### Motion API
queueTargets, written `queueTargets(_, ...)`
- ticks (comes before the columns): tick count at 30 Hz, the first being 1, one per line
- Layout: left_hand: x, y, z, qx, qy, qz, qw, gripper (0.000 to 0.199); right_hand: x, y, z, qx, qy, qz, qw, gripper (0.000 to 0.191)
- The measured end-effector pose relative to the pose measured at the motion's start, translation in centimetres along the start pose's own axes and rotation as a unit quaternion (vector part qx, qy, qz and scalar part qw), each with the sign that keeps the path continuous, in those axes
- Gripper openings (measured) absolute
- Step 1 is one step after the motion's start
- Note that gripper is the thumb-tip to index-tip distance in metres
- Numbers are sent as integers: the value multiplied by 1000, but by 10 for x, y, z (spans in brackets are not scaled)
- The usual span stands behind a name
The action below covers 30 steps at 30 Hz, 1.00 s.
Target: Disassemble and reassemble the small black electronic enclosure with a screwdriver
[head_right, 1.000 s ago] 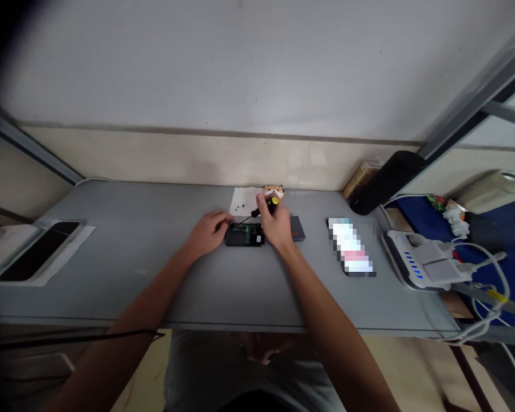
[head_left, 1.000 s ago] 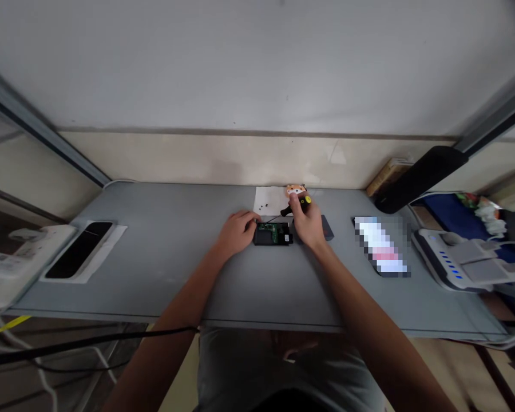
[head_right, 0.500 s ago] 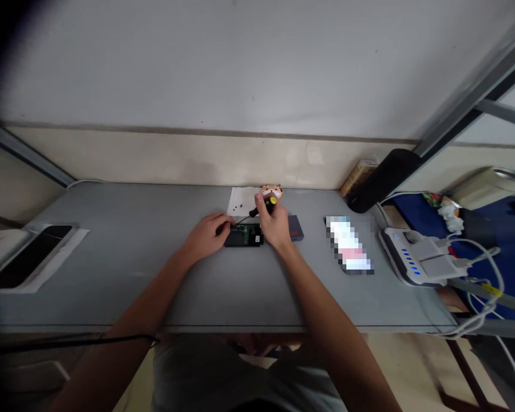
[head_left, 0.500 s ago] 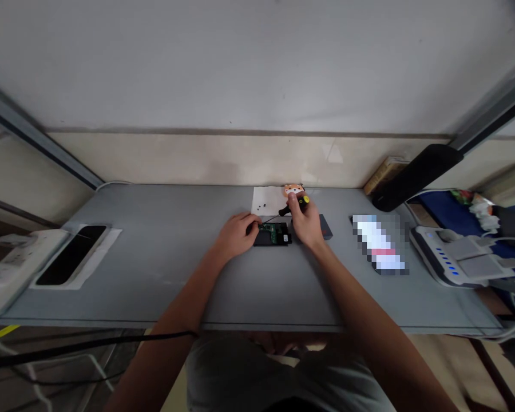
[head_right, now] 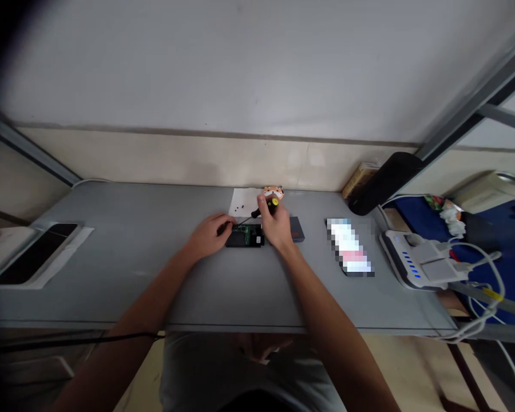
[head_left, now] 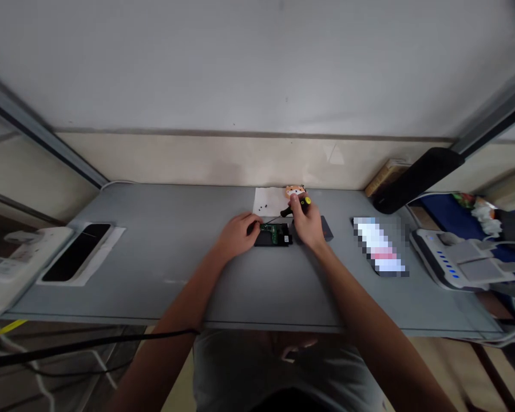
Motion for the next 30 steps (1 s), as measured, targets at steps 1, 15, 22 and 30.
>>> queueTargets(1,0,0,0,0,-1,-1,1000,19,-1,0,1,-3,-2,3,1000,48)
queueTargets(15,-1,-3,-2,25,4,3,1000,21,-2,1,0,-18,-9,-4,1000,51)
queueTargets(22,0,-2,0,36,5,2,999,22,0,3,-1,-15,-3,-21,1000,53)
queueTargets(30,-1,-2,-1,25,2,-21,999,24,2,-2,-2,0,-13,3,1000,51)
Point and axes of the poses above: each hand's wrist, its own x-axis away from the middle knuckle, its own z-axis out of the back of the hand, y = z × x, the point moved 4 cm from there along -x, towards the middle knuckle, and after that the axes turned 2 degrees about x, right-handed, at the moved point
